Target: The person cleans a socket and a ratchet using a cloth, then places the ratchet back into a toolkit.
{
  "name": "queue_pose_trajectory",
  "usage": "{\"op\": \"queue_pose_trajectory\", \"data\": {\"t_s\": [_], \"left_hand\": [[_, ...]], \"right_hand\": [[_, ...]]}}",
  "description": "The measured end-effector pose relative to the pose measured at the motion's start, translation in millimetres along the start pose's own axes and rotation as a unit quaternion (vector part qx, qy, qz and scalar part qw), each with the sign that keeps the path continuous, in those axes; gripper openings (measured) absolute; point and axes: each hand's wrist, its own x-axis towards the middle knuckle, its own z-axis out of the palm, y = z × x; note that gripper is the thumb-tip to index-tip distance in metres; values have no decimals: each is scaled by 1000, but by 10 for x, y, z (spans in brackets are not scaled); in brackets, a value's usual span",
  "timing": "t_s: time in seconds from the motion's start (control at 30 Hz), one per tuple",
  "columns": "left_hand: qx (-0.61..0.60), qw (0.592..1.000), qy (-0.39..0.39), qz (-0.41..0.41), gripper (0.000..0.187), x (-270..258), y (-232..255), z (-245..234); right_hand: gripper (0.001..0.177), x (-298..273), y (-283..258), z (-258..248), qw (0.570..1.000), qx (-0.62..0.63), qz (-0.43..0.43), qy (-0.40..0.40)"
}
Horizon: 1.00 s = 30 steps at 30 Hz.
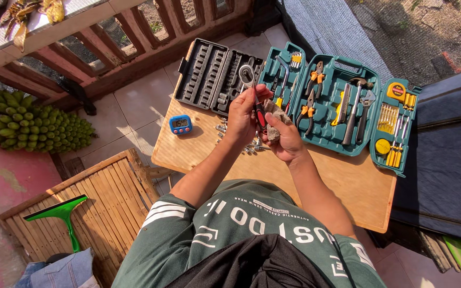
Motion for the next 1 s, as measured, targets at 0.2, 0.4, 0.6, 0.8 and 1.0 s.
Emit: {"op": "queue_pose_trajectory", "data": {"t_s": [0.2,0.4,0.6,0.8,1.0], "left_hand": [[30,994,-90,-62,37,-63,53,46],[76,991,-99,-47,36,-84,68,27],[116,987,-108,-20,35,-118,119,61],[166,983,-72,-12,33,-134,-57,0],[6,992,-121,-43,36,-128,-93,-38]], "right_hand": [[30,-71,-107,16,991,79,21,-110],[37,-126,-83,47,996,26,-25,-81],[40,-104,44,63,991,-66,-115,20],[34,-256,24,176,767,-561,-303,69],[24,-257,63,121,886,-409,-206,75]]}}
